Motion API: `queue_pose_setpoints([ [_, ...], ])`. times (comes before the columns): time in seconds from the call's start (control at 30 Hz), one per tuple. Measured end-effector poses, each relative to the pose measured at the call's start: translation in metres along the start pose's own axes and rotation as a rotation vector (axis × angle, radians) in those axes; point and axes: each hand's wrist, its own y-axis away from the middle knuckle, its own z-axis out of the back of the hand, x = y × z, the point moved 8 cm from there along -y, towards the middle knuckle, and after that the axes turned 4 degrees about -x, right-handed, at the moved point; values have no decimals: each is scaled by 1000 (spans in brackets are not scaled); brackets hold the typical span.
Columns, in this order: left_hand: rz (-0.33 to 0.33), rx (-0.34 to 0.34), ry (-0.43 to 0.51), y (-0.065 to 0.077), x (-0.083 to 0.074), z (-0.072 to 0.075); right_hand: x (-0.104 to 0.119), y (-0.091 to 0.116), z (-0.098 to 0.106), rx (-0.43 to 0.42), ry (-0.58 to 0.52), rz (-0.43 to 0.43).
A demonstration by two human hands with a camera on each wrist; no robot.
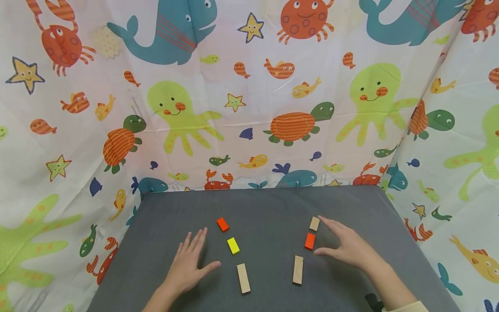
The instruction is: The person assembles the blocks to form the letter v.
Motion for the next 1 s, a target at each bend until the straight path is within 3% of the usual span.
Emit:
queue_pose_setpoints([
  [0.33,-53,-30,50,1,-8,1,8,-2,-9,-9,-9,37],
  [0.57,-101,-18,93,4,-16,-7,17,-3,-16,-30,-44,84],
  [1.0,-137,-36,126,4,-29,-8,22,-2,-38,8,-66,109],
])
